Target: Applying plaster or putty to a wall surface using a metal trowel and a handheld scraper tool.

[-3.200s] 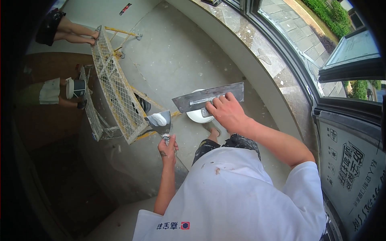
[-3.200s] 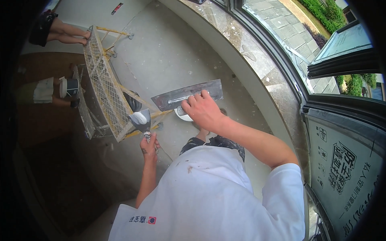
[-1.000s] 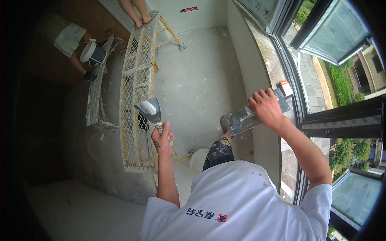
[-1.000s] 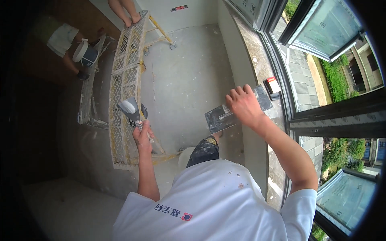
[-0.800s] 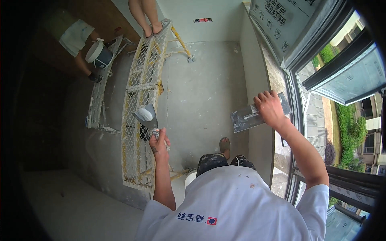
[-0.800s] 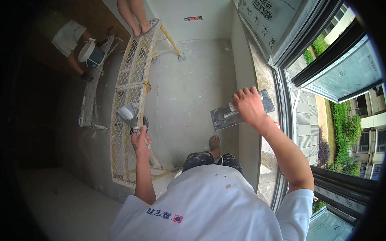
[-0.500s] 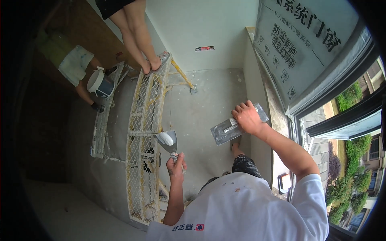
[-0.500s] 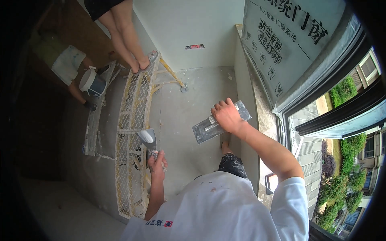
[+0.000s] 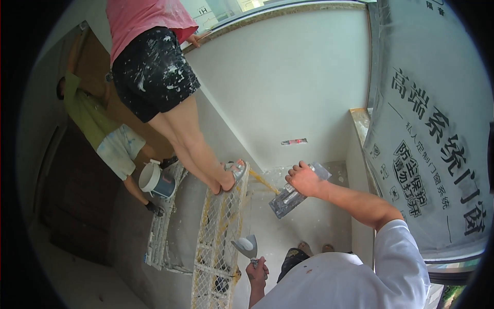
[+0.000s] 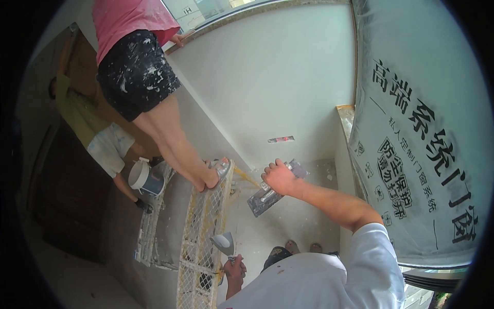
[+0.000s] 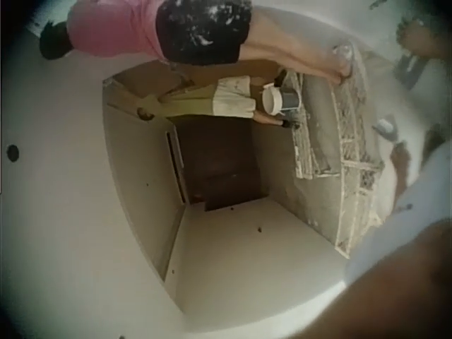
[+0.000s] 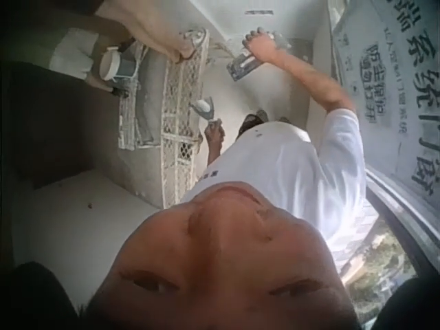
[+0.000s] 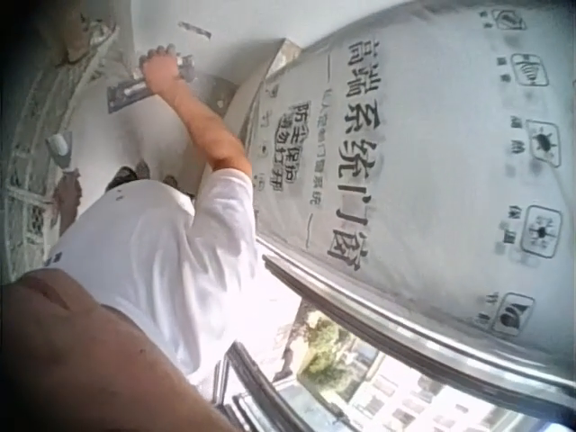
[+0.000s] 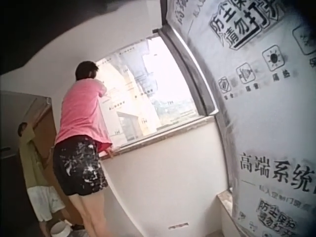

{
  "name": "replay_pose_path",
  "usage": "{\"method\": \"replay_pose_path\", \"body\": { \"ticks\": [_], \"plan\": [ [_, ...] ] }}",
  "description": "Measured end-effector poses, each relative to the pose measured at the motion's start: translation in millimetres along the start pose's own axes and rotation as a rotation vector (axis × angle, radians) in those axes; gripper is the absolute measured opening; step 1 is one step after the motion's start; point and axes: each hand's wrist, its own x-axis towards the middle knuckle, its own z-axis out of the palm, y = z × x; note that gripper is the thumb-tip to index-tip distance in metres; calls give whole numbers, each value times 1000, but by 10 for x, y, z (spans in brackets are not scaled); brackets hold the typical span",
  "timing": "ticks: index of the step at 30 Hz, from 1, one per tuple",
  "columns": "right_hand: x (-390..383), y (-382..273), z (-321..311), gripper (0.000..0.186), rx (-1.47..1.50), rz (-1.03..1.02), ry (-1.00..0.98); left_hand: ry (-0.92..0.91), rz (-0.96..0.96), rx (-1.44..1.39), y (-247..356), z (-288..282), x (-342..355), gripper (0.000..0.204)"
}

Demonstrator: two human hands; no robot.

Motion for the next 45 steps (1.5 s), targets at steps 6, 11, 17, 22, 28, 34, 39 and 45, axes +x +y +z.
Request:
{"method": "replay_pose_path", "body": {
  "ticks": [6, 11, 17, 22, 28, 34, 39, 45],
  "plan": [
    [865, 910, 326, 13, -46, 12, 81, -73, -41, 90, 561, 571, 1300, 22],
    [1301, 1799, 471, 14, -15, 49, 68, -182, 0, 171, 1228, 1113, 2443, 22],
    [1983, 2728, 505, 14, 59, -34, 119, -202, 126, 138, 1843, 1507, 3270, 19],
    [2651, 3412, 406, 18, 35, -174, 237, -50, 308, 321, 2109, 1846, 3368, 19],
    [3559, 4060, 112, 11, -27, -429, 295, 162, 155, 398, 2405, 2680, 3226, 29],
    [4280, 4586, 33, 8, -17, -634, 438, 242, 185, 274, 2405, 3469, 3451, 28],
    [4689, 4851, -38, 7, -7, -709, 539, 360, 57, 287, 2914, 4108, 3331, 25],
    [5091, 4933, 53, 6, -32, -756, 657, 312, 59, 187, 2922, 4267, 3415, 21]
  ]
}}
